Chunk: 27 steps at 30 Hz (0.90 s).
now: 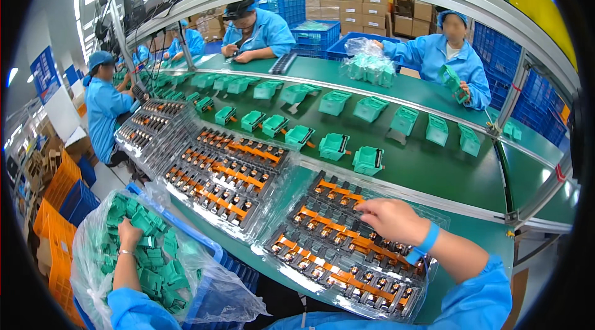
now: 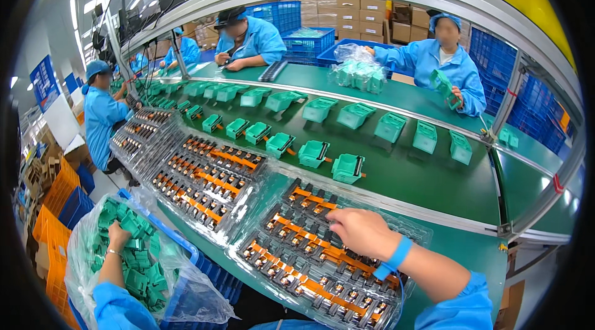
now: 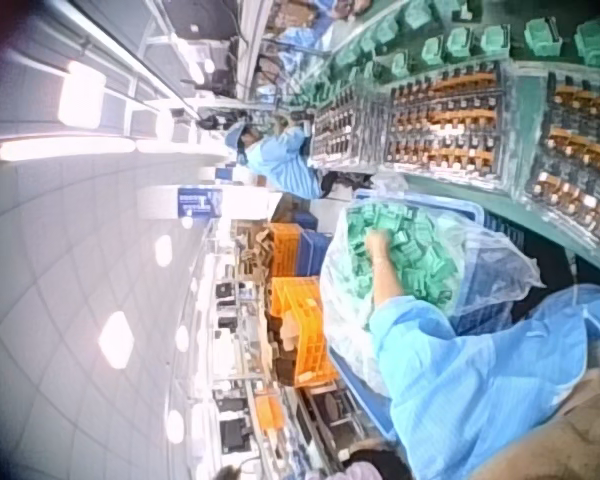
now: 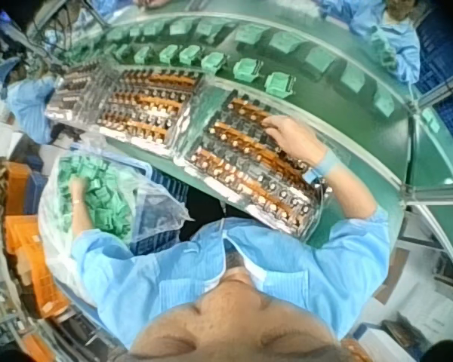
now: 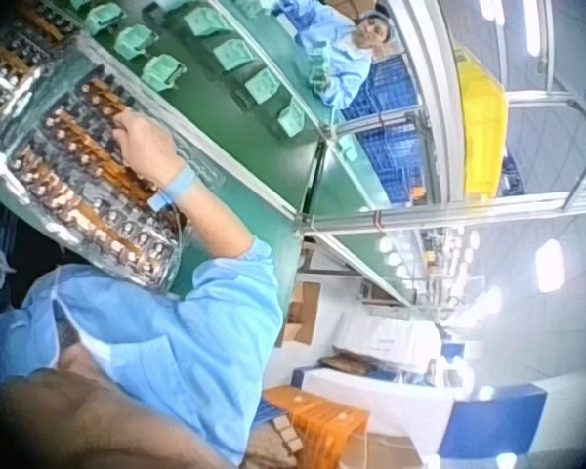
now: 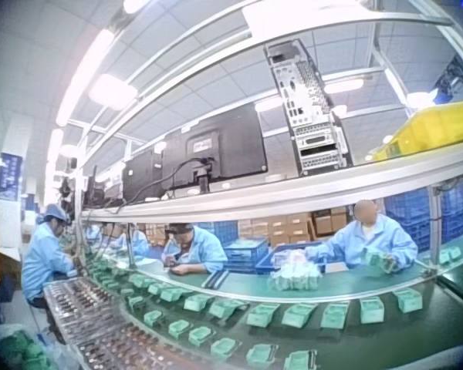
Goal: The person assembles electronic components by hand, inserting small electronic modules into plastic housings.
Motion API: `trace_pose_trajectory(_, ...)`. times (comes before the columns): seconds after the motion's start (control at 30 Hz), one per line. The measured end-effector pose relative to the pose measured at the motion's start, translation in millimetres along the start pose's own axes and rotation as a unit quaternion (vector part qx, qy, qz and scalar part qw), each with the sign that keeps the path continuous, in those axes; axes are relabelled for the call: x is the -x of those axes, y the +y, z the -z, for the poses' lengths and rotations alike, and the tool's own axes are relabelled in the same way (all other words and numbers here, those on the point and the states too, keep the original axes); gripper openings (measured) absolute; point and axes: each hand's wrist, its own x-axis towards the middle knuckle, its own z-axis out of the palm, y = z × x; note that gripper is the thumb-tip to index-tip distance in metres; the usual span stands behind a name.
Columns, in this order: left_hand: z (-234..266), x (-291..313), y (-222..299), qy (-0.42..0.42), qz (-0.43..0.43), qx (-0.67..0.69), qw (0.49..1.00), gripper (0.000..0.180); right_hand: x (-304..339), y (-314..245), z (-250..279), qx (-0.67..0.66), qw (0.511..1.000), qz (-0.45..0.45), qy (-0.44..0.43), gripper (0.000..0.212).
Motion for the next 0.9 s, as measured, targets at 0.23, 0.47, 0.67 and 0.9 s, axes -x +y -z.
trace_pose_trajectory(0.23, -8, 28, -2, 0.144, -0.100, 0.158, 0.972, 0.049, -34, 14, -29, 0.078, 0.994, -0.046, -0.055, 0.030)
trace_pose_trajectory(0.47, 41, 80, 23, 0.189, -0.164, 0.183, 0.951, 0.034, -28, 20, -17, -0.026, 0.998, -0.056, -0.017, 0.034)
trace_pose_trajectory(0.67, 104, 192, 119, -0.095, 0.044, 0.700, 0.707, 0.020, -5, 49, -17, -0.259, 0.961, -0.075, 0.067, 0.019)
trace_pose_trajectory(0.9, 88, 319, 219, -0.419, 0.146, 0.711, 0.545, 0.036, 32, 36, 11, -0.656, 0.737, -0.133, 0.092, 0.035)
